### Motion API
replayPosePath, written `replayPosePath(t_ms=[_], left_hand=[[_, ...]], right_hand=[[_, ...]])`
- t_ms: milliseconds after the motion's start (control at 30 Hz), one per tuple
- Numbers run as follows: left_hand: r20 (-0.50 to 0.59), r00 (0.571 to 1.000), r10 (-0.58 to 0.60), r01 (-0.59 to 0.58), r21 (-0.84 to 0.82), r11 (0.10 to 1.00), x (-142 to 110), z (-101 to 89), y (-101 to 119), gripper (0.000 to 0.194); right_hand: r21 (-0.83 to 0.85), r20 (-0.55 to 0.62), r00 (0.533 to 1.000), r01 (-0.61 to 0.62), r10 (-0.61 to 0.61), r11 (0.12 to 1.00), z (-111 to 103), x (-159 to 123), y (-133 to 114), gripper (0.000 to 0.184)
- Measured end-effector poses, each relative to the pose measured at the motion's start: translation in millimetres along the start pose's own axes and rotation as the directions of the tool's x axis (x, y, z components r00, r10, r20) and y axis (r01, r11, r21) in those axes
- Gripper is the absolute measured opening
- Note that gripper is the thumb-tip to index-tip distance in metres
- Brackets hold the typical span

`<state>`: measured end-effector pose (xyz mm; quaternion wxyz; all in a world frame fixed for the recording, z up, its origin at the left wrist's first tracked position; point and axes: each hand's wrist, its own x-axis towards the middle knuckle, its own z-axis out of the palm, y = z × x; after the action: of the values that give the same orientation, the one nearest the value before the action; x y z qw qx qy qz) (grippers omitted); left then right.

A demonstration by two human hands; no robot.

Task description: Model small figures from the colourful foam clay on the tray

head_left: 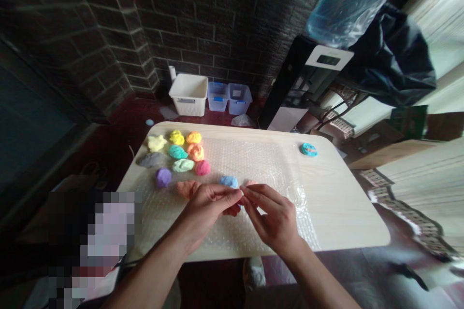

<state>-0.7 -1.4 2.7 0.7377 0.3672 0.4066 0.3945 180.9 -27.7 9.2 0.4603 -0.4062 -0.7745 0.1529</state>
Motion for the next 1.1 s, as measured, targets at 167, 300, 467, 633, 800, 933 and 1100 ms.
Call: replayPosePath(t_ms=[167,300,467,633,800,933,1100], left_hand=[[0.059,0.997,-0.048,0.059,-0.19,0.98,-1,0.4,1,0.032],[0.077,0.997,0.002,0.013,-0.197,0.98,-1,4.5,3,0.033],[0.084,0.995,0.062,-0.052,-0.11,0.993,-3,6.1,5,0.034],[0.12,0.986,0.116,-0.111,-0.044,0.993,-5,2.9,7,0.031],[0.092,0.986,0.136,-0.137,0.009,0.991,-4,3.0,8,0.03],[0.123,0.976,0.18,-0.195,0.127,0.972,-4,3.5,10,0.029],[0.185,0.967,0.176,-0.209,0.177,0.962,-4,3.9,11,0.02]], right_hand=[[0.279,-0.003,0.985,-0.163,0.171,0.946,-2,2,-1,0.029],[0.462,0.065,0.958,-0.276,0.279,0.843,-1,2,-3,0.029],[0.576,0.06,0.939,-0.309,0.338,0.757,1,3,-3,0.021],[0.583,0.052,0.945,-0.291,0.322,0.759,-2,3,-3,0.018],[0.584,0.058,0.949,-0.283,0.309,0.761,-3,4,-3,0.015],[0.596,0.061,0.945,-0.294,0.323,0.747,-3,6,-4,0.011],[0.48,0.007,0.957,-0.257,0.289,0.839,-3,4,-4,0.01]])
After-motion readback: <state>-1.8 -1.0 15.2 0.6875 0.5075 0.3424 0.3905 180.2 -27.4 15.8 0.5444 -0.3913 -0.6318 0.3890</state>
